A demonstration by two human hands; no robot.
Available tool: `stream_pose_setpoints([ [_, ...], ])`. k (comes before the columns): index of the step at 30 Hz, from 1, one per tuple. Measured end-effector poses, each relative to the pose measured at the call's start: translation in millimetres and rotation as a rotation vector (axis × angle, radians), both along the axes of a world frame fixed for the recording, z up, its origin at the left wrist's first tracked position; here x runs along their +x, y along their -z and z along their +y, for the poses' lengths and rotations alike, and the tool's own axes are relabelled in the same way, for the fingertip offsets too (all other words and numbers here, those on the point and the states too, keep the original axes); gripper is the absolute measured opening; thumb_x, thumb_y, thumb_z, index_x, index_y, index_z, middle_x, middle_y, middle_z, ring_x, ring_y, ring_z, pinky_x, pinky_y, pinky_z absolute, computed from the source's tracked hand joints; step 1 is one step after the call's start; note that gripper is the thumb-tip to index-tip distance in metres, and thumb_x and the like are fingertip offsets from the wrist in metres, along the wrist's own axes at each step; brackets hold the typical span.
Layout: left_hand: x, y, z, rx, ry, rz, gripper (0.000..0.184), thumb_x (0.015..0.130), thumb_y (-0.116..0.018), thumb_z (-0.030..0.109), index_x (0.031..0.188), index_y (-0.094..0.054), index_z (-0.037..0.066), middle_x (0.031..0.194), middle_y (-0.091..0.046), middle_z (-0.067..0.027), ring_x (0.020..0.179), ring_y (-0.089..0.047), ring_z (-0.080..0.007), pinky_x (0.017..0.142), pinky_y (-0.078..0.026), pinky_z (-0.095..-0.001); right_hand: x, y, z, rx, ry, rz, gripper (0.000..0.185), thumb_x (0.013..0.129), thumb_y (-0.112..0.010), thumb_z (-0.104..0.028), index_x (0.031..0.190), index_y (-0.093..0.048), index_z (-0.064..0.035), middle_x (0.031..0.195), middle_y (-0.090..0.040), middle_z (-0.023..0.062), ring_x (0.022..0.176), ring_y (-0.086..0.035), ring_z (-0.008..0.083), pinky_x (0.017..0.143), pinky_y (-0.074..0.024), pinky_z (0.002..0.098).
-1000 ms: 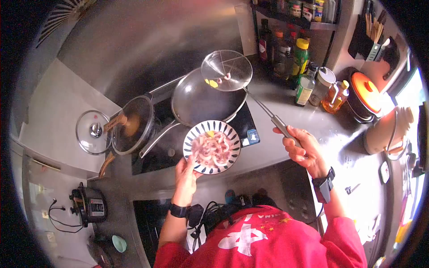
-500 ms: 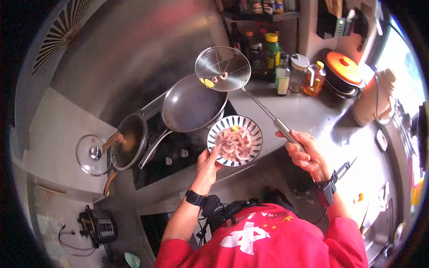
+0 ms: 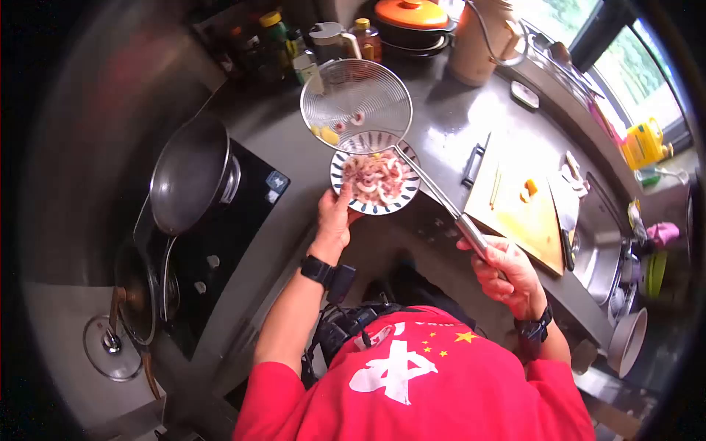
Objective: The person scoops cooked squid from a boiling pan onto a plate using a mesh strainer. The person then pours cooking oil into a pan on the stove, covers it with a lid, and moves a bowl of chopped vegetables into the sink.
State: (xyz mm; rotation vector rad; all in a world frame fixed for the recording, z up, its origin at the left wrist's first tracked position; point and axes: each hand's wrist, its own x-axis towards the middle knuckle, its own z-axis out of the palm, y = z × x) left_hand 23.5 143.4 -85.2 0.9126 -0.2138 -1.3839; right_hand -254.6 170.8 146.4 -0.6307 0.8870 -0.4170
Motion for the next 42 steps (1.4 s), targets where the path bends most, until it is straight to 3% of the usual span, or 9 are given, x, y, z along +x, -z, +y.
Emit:
stream_pose_setpoints([
  [9, 8, 48, -32, -0.064, 0.075, 0.023, 0.033, 0.094, -0.065, 0.027, 0.114, -0.057, 0.001, 0.107, -0.064, -0.0072, 0.096, -0.064, -0.0172, 0.083, -0.057, -0.0366, 18, 44, 43, 0.036, 0.105, 0.038, 0.029, 0.099, -0.055, -0.019, 0.120, -0.057, 0.0004, 0.070, -0.050, 0.0019, 0.039, -0.037, 0.0039, 0.033, -0.0277, 0.0187],
  [12, 2, 52, -36, -0.002, 0.054, 0.016, 0.030, 0.095, -0.064, 0.028, 0.109, -0.057, 0.002, 0.105, -0.064, -0.0083, 0.087, -0.067, -0.0186, 0.069, -0.061, -0.0392, 10, 55, 43, 0.049, 0.074, 0.071, 0.028, 0.099, -0.054, -0.019, 0.119, -0.057, 0.0005, 0.073, -0.051, 0.0026, 0.042, -0.041, 0.0042, 0.034, -0.0286, 0.0185],
  [19, -13, 59, -51, 0.120, 0.046, -0.071, 0.032, 0.096, -0.062, 0.030, 0.111, -0.056, 0.003, 0.100, -0.066, -0.0090, 0.081, -0.068, -0.0204, 0.064, -0.061, -0.0368, -17, 70, 23, 0.168, 0.024, -0.025, 0.028, 0.101, -0.051, -0.022, 0.117, -0.057, 0.0007, 0.072, -0.048, 0.0017, 0.045, -0.037, 0.0030, 0.035, -0.0273, 0.0178],
  [28, -36, 26, -65, 0.151, -0.015, -0.228, 0.024, 0.099, -0.055, 0.024, 0.112, -0.054, 0.003, 0.101, -0.064, -0.0095, 0.084, -0.067, -0.0196, 0.065, -0.061, -0.0360, -47, 41, 4, 0.324, -0.001, -0.166, 0.034, 0.102, -0.049, -0.026, 0.115, -0.057, 0.0034, 0.067, -0.046, -0.0002, 0.040, -0.035, 0.0010, 0.030, -0.0261, 0.0167],
  [42, -40, 10, -54, 0.139, 0.040, -0.368, 0.022, 0.101, -0.048, 0.018, 0.113, -0.055, 0.001, 0.100, -0.064, -0.0100, 0.082, -0.067, -0.0199, 0.068, -0.061, -0.0366, -51, 53, 18, 0.223, -0.023, -0.126, 0.033, 0.103, -0.047, -0.025, 0.116, -0.057, 0.0038, 0.065, -0.046, -0.0003, 0.039, -0.036, 0.0012, 0.030, -0.0280, 0.0163],
])
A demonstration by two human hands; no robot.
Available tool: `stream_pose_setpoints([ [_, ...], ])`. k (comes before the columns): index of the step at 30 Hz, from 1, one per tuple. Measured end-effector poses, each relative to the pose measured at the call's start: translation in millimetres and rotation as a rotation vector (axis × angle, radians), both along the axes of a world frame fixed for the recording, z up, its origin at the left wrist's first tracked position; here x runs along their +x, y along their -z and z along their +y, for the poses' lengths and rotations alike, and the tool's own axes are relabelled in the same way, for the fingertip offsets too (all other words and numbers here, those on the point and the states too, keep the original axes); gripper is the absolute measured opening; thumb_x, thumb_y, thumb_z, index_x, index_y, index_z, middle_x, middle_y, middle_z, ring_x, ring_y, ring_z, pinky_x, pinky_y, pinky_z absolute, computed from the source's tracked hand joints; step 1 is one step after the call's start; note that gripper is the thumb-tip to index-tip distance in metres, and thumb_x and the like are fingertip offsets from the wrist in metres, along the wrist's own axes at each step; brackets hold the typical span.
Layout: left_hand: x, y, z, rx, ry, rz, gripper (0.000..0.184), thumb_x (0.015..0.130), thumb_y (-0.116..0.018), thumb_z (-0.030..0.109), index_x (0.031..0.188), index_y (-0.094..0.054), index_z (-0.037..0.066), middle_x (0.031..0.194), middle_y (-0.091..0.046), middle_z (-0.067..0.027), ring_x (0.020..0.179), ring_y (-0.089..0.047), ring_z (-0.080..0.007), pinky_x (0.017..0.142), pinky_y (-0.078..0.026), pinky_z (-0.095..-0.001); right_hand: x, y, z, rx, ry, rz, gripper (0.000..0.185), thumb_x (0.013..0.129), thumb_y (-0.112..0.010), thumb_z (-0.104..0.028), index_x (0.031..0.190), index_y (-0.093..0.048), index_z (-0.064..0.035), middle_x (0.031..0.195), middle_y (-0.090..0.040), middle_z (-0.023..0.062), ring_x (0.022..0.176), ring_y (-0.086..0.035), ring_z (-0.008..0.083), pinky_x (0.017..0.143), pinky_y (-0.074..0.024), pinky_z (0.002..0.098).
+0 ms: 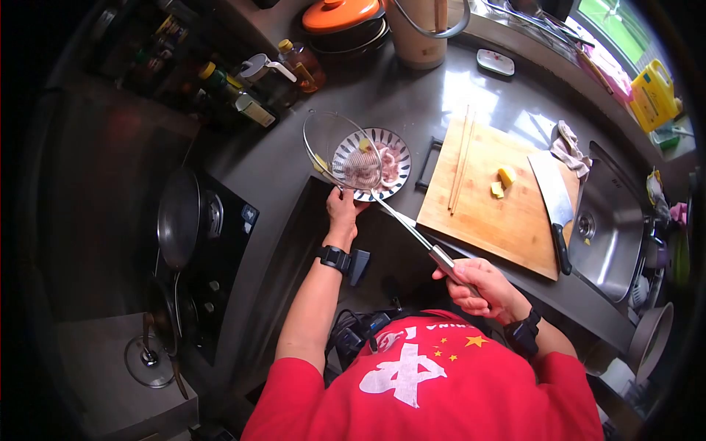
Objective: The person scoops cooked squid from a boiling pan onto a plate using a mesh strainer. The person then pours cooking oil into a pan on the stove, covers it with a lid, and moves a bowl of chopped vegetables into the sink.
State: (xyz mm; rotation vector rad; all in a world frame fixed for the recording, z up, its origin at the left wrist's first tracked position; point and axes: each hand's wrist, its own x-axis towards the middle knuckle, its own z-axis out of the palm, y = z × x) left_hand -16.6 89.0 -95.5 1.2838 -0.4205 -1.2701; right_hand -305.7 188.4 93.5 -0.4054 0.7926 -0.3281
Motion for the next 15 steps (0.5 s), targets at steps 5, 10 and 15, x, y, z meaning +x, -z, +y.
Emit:
stream_pose_setpoints([
  [5, 17, -2, 5, -0.020, 0.051, -0.058, 0.024, 0.102, -0.045, 0.019, 0.115, -0.055, 0.001, 0.099, -0.064, -0.0086, 0.079, -0.067, -0.0184, 0.064, -0.060, -0.0337, -1, 8, -2, -0.003, -0.012, -0.033, 0.032, 0.103, -0.047, -0.024, 0.116, -0.057, 0.0037, 0.065, -0.046, -0.0005, 0.039, -0.036, 0.0011, 0.030, -0.0281, 0.0161],
  [10, 29, -13, 11, 0.030, 0.041, -0.053, 0.026, 0.101, -0.041, 0.013, 0.121, -0.054, 0.002, 0.100, -0.064, -0.0098, 0.075, -0.068, -0.0202, 0.063, -0.059, -0.0309, 5, 14, 1, 0.029, -0.022, -0.035, 0.031, 0.103, -0.047, -0.023, 0.116, -0.057, 0.0031, 0.064, -0.046, -0.0006, 0.039, -0.035, 0.0012, 0.031, -0.0278, 0.0157],
  [15, 36, 3, 21, 0.039, 0.014, -0.047, 0.026, 0.102, -0.043, 0.016, 0.118, -0.054, -0.001, 0.095, -0.064, -0.0104, 0.073, -0.068, -0.0204, 0.062, -0.059, -0.0296, 10, 18, 3, -0.048, -0.042, 0.012, 0.029, 0.102, -0.048, -0.022, 0.116, -0.058, 0.0018, 0.065, -0.045, -0.0008, 0.039, -0.036, 0.0014, 0.032, -0.0278, 0.0154],
])
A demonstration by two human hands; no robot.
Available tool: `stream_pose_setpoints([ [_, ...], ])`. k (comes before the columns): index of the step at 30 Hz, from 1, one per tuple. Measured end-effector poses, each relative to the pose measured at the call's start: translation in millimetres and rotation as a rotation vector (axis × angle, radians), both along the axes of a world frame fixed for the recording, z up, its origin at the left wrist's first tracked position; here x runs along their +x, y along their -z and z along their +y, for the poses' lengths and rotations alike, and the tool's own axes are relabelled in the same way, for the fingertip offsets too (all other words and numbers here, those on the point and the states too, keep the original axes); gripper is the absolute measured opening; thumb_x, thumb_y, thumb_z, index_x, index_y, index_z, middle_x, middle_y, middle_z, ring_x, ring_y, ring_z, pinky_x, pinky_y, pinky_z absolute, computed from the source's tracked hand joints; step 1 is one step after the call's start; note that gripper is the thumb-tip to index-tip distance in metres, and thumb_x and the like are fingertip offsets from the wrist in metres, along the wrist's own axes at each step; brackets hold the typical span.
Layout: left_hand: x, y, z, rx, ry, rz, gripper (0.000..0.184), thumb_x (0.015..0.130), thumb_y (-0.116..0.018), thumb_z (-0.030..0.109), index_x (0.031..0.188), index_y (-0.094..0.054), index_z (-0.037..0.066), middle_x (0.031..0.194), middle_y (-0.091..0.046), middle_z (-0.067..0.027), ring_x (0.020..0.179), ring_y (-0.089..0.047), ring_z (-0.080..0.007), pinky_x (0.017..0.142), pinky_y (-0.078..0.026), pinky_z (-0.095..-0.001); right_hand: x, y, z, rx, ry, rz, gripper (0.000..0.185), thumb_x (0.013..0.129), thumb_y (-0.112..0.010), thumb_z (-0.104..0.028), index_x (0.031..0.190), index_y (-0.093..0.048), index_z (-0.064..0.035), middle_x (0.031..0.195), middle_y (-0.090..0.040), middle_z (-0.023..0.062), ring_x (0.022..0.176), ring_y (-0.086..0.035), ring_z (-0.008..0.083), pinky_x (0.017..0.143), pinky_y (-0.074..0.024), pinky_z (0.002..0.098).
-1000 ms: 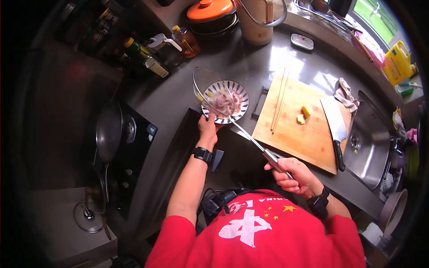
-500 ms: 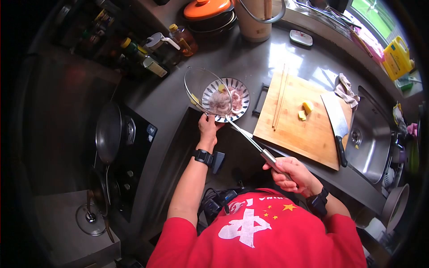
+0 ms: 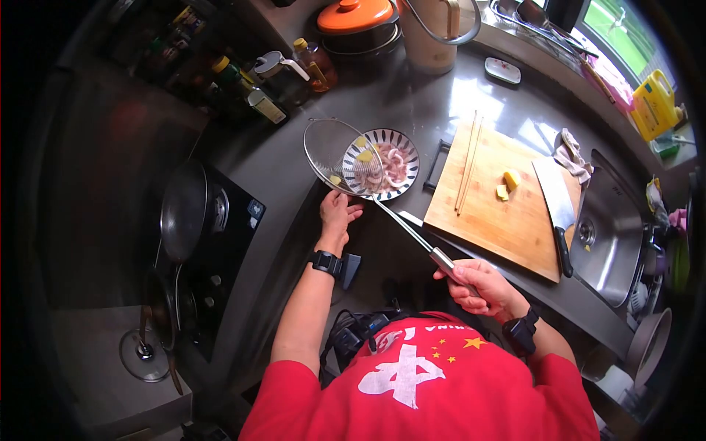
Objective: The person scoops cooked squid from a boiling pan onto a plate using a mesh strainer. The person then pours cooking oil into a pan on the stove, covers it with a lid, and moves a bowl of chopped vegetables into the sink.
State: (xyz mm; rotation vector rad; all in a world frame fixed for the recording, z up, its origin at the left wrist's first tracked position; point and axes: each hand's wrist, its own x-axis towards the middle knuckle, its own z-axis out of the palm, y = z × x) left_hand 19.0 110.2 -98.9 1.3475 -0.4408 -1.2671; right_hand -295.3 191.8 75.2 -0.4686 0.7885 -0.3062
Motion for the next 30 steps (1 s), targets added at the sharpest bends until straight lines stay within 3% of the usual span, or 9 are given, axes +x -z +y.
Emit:
stream_pose_setpoints([
  [4, 3, -9, 22, 0.118, 0.063, -0.059, 0.028, 0.103, -0.046, 0.021, 0.113, -0.058, -0.002, 0.089, -0.063, -0.0091, 0.074, -0.068, -0.0180, 0.060, -0.056, -0.0274, -1, -3, 3, -0.084, -0.013, 0.034, 0.027, 0.102, -0.049, -0.022, 0.115, -0.058, -0.0004, 0.065, -0.045, -0.0013, 0.040, -0.037, 0.0019, 0.033, -0.0269, 0.0161],
  [6, -1, -31, 46, 0.072, 0.301, 0.014, 0.025, 0.101, -0.050, 0.019, 0.103, -0.065, -0.001, 0.081, -0.066, -0.0073, 0.072, -0.067, -0.0149, 0.063, -0.054, -0.0255, 3, -2, 3, -0.099, -0.014, 0.049, 0.027, 0.102, -0.050, -0.023, 0.115, -0.058, -0.0008, 0.065, -0.045, -0.0013, 0.040, -0.036, 0.0020, 0.033, -0.0264, 0.0163],
  [9, -30, -86, 89, -0.037, 0.611, 0.244, 0.036, 0.101, -0.052, 0.029, 0.116, -0.062, -0.002, 0.099, -0.068, -0.0107, 0.092, -0.067, -0.0176, 0.078, -0.055, -0.0286, 20, 5, 4, -0.159, -0.033, 0.096, 0.027, 0.101, -0.051, -0.026, 0.115, -0.056, -0.0028, 0.069, -0.047, -0.0008, 0.040, -0.037, 0.0024, 0.034, -0.0264, 0.0173],
  [14, -81, -121, 114, -0.238, 0.354, 0.282, 0.045, 0.100, -0.053, 0.033, 0.132, -0.044, 0.003, 0.110, -0.065, -0.0130, 0.096, -0.065, -0.0178, 0.080, -0.054, -0.0301, 66, 13, 5, -0.358, -0.113, 0.018, 0.024, 0.102, -0.048, -0.029, 0.099, -0.049, -0.0062, 0.073, -0.049, -0.0004, 0.045, -0.045, 0.0049, 0.038, -0.0339, 0.0195],
  [19, -69, -127, 114, -0.196, 0.203, 0.253, 0.026, 0.098, -0.055, 0.017, 0.117, -0.048, 0.001, 0.082, -0.061, -0.0070, 0.087, -0.064, -0.0178, 0.074, -0.053, -0.0279, 81, 12, -1, -0.371, -0.265, -0.014, 0.029, 0.102, -0.050, -0.031, 0.106, -0.053, -0.0026, 0.079, -0.056, 0.0012, 0.056, -0.056, 0.0078, 0.048, -0.0450, 0.0211],
  [21, -53, -119, 115, -0.238, 0.181, 0.275, 0.024, 0.098, -0.055, 0.017, 0.115, -0.049, 0.000, 0.080, -0.060, -0.0062, 0.084, -0.063, -0.0174, 0.077, -0.052, -0.0288, 81, 24, -12, -0.575, -0.399, -0.002, 0.032, 0.100, -0.054, -0.031, 0.109, -0.058, -0.0003, 0.087, -0.061, 0.0025, 0.064, -0.058, 0.0080, 0.057, -0.0493, 0.0230],
  [24, -24, -126, 123, -0.239, 0.161, 0.207, 0.023, 0.098, -0.053, 0.017, 0.111, -0.055, -0.002, 0.069, -0.055, -0.0032, 0.075, -0.060, -0.0157, 0.086, -0.049, -0.0304, 84, 14, -48, -0.820, -0.249, 0.398, 0.024, 0.096, -0.060, -0.024, 0.099, -0.066, -0.0007, 0.080, -0.063, 0.0000, 0.069, -0.059, 0.0085, 0.060, -0.0500, 0.0266],
  [28, -10, -133, 140, -0.251, 0.188, 0.167, 0.026, 0.099, -0.051, 0.021, 0.109, -0.055, -0.002, 0.067, -0.054, -0.0015, 0.069, -0.057, -0.0124, 0.087, -0.048, -0.0325, 104, 56, -146, -1.544, 0.111, 0.688, 0.012, 0.082, -0.068, -0.014, 0.087, -0.070, -0.0026, 0.080, -0.068, 0.0133, 0.070, -0.065, 0.0247, 0.066, -0.0518, 0.0348],
  [30, -8, -134, 149, -0.239, 0.162, 0.107, 0.026, 0.099, -0.051, 0.021, 0.109, -0.055, -0.002, 0.067, -0.053, -0.0008, 0.068, -0.055, -0.0117, 0.086, -0.047, -0.0324, 119, 68, -189, -1.734, 0.068, 0.841, 0.012, 0.078, -0.068, -0.012, 0.087, -0.072, -0.0058, 0.083, -0.067, 0.0174, 0.076, -0.066, 0.0333, 0.072, -0.0528, 0.0389],
])
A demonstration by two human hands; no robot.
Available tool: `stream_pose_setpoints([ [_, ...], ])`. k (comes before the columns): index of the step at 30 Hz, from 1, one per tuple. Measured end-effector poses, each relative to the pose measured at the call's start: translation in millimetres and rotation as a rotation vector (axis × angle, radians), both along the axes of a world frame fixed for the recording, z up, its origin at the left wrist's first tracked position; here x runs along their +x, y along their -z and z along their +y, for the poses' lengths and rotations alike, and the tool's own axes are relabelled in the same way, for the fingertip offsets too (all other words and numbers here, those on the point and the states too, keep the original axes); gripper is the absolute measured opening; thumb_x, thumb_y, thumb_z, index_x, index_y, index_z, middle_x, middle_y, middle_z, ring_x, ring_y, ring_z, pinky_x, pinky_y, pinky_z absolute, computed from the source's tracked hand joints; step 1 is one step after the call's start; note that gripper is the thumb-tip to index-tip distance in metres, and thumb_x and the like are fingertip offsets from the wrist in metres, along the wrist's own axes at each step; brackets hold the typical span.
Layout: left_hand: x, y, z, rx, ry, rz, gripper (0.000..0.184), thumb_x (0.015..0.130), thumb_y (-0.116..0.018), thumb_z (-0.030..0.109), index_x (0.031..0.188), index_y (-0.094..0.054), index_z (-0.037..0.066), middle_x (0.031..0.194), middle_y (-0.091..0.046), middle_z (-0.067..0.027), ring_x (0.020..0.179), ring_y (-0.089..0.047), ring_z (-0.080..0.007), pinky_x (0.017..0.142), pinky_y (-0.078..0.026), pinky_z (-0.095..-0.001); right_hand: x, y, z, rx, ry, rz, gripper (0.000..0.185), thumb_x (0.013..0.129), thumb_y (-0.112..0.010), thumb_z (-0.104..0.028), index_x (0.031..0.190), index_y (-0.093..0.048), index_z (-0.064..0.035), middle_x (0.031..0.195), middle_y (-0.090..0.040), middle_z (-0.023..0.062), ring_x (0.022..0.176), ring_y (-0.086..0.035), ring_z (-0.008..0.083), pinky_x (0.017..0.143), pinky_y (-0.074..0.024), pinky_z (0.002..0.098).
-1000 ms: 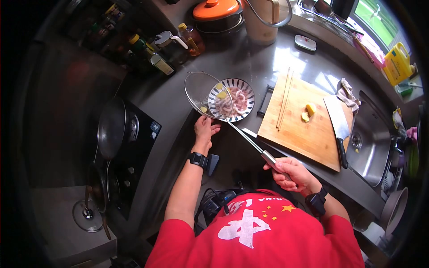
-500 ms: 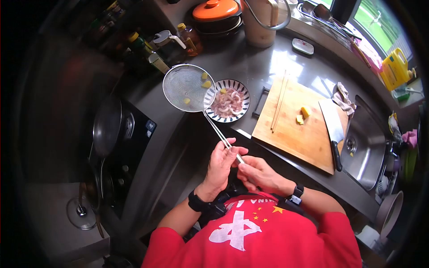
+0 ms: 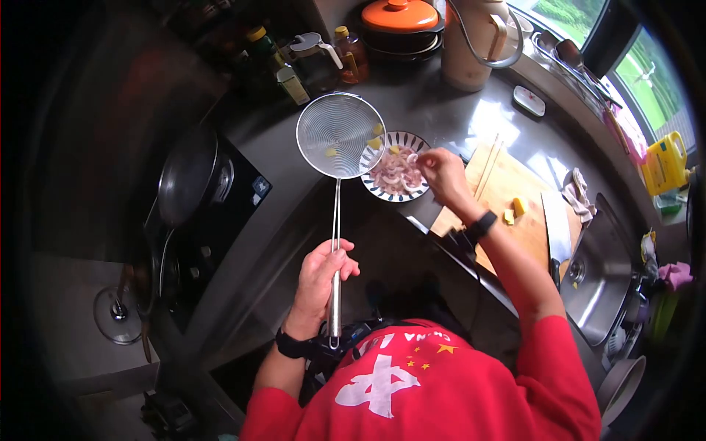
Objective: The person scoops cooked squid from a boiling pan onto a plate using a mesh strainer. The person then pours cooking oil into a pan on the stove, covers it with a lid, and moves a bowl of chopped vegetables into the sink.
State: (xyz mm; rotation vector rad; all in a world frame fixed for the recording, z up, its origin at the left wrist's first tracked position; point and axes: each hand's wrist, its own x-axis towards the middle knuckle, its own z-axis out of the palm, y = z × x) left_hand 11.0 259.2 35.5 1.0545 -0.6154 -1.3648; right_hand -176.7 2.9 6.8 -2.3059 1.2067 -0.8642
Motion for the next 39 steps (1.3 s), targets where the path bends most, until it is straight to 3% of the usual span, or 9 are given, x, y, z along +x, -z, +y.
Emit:
stream_pose_setpoints([
  [11, 34, -3, 45, 0.089, -0.068, -0.044, 0.028, 0.097, -0.055, 0.021, 0.110, -0.055, -0.004, 0.067, -0.050, 0.0001, 0.067, -0.052, -0.0090, 0.076, -0.048, -0.0275, 84, 57, -71, -0.220, -0.004, 0.430, 0.014, 0.072, -0.071, -0.014, 0.083, -0.070, -0.0041, 0.088, -0.068, 0.0191, 0.088, -0.065, 0.0420, 0.077, -0.0533, 0.0472],
  [14, 42, 0, 52, 0.103, -0.073, -0.020, 0.028, 0.098, -0.055, 0.022, 0.110, -0.056, -0.003, 0.068, -0.050, 0.0004, 0.068, -0.052, -0.0090, 0.076, -0.048, -0.0274, 93, 44, -72, -0.144, 0.028, 0.547, 0.011, 0.074, -0.059, -0.007, 0.078, -0.068, -0.0018, 0.087, -0.067, 0.0201, 0.089, -0.064, 0.0392, 0.076, -0.0540, 0.0463],
  [16, 46, 1, 53, 0.099, -0.069, -0.004, 0.028, 0.098, -0.055, 0.022, 0.111, -0.056, -0.003, 0.068, -0.050, 0.0005, 0.068, -0.052, -0.0090, 0.076, -0.048, -0.0273, 93, 35, -71, -0.114, 0.028, 0.616, 0.012, 0.071, -0.069, -0.012, 0.077, -0.067, -0.0012, 0.087, -0.067, 0.0221, 0.089, -0.066, 0.0409, 0.076, -0.0534, 0.0487],
  [22, 60, 8, 53, 0.082, -0.025, -0.025, 0.028, 0.098, -0.055, 0.022, 0.111, -0.056, -0.003, 0.068, -0.050, 0.0005, 0.069, -0.053, -0.0090, 0.075, -0.048, -0.0268, 90, 14, -66, 0.082, 0.042, 0.126, 0.018, 0.080, -0.067, -0.010, 0.094, -0.071, 0.0011, 0.092, -0.070, 0.0216, 0.082, -0.070, 0.0335, 0.074, -0.0546, 0.0396],
  [26, 65, 11, 45, 0.052, 0.059, -0.008, 0.029, 0.098, -0.055, 0.022, 0.112, -0.055, -0.003, 0.068, -0.050, 0.0005, 0.068, -0.053, -0.0085, 0.074, -0.048, -0.0265, 97, -25, -23, 0.349, -0.240, -0.302, 0.014, 0.086, -0.070, -0.006, 0.095, -0.068, 0.0045, 0.084, -0.072, 0.0085, 0.078, -0.065, 0.0104, 0.072, -0.0518, 0.0254],
  [30, 63, 7, 32, 0.020, 0.161, 0.028, 0.030, 0.098, -0.056, 0.022, 0.113, -0.054, -0.004, 0.068, -0.050, 0.0006, 0.068, -0.052, -0.0079, 0.073, -0.048, -0.0264, 92, -31, 0, 0.016, -0.291, -0.013, 0.011, 0.081, -0.069, -0.001, 0.092, -0.072, -0.0021, 0.086, -0.069, 0.0148, 0.078, -0.069, 0.0257, 0.070, -0.0536, 0.0331],
  [35, 58, 1, 18, 0.003, 0.270, 0.076, 0.027, 0.098, -0.055, 0.020, 0.111, -0.054, -0.004, 0.068, -0.051, 0.0002, 0.068, -0.053, -0.0096, 0.075, -0.048, -0.0271, 52, -40, 25, -0.065, 0.057, -0.184, 0.011, 0.083, -0.068, -0.008, 0.090, -0.071, -0.0006, 0.074, -0.066, 0.0153, 0.069, -0.067, 0.0272, 0.063, -0.0518, 0.0343],
  [37, 52, 0, 8, -0.001, 0.326, 0.093, 0.026, 0.099, -0.053, 0.019, 0.110, -0.054, -0.004, 0.067, -0.051, 0.0000, 0.069, -0.054, -0.0112, 0.076, -0.047, -0.0280, 26, -53, 66, 0.221, 0.143, -0.060, 0.026, 0.092, -0.063, -0.022, 0.084, -0.070, 0.0024, 0.056, -0.062, 0.0118, 0.052, -0.061, 0.0195, 0.051, -0.0460, 0.0328],
  [39, 42, 2, -6, -0.023, 0.396, 0.127, 0.023, 0.100, -0.051, 0.018, 0.109, -0.054, -0.003, 0.069, -0.052, -0.0008, 0.071, -0.055, -0.0126, 0.075, -0.047, -0.0274, 16, -56, 123, 0.814, 0.195, -0.137, 0.045, 0.097, -0.057, -0.039, 0.087, -0.069, 0.0024, 0.068, -0.065, 0.0051, 0.058, -0.060, 0.0112, 0.054, -0.0494, 0.0277],
])
